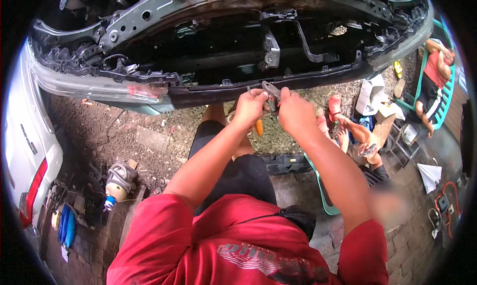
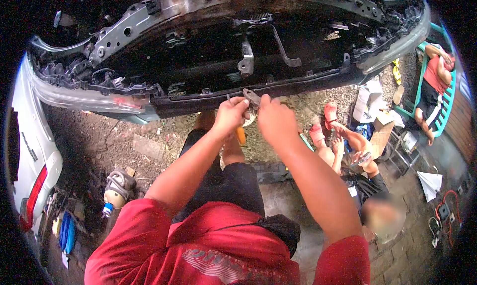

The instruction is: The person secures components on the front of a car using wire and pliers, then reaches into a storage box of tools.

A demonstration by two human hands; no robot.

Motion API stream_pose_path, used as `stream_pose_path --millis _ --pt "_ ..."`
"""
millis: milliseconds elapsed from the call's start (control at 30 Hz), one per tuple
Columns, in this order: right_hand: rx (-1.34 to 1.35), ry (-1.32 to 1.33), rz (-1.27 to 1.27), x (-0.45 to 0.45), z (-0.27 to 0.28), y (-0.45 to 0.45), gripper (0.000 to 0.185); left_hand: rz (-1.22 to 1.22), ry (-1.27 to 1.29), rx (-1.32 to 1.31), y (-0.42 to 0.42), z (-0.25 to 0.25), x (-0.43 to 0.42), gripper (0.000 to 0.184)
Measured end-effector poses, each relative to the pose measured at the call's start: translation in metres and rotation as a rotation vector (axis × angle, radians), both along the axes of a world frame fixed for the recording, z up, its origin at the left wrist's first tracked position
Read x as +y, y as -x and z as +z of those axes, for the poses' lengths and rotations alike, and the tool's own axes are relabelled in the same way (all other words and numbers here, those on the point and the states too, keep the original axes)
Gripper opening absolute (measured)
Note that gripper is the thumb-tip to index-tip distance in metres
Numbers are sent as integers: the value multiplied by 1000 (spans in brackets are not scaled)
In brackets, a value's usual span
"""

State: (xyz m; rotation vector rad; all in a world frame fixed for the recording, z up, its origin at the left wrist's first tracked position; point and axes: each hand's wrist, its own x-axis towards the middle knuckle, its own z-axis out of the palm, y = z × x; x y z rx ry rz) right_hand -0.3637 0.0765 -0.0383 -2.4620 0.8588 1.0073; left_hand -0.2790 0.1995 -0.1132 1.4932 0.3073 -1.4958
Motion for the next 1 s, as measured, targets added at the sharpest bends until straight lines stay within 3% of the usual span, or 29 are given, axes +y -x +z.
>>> stream_pose_path --millis 233,433,533,1000 --pt "-63 67 -145 21 -5 5 21 24 -3 -57 3 -9 -11 19" --pt "10 63 -32 3 -12 -7 12 37 -49 54 -3 -6 -10 21" --pt "23 63 -104 6 -16 -10 13 18 -27 89 -6 -6 -9 18" --pt "-40 140 -77 15 -12 -3 18 66 14 6 9 -19 -10 21"
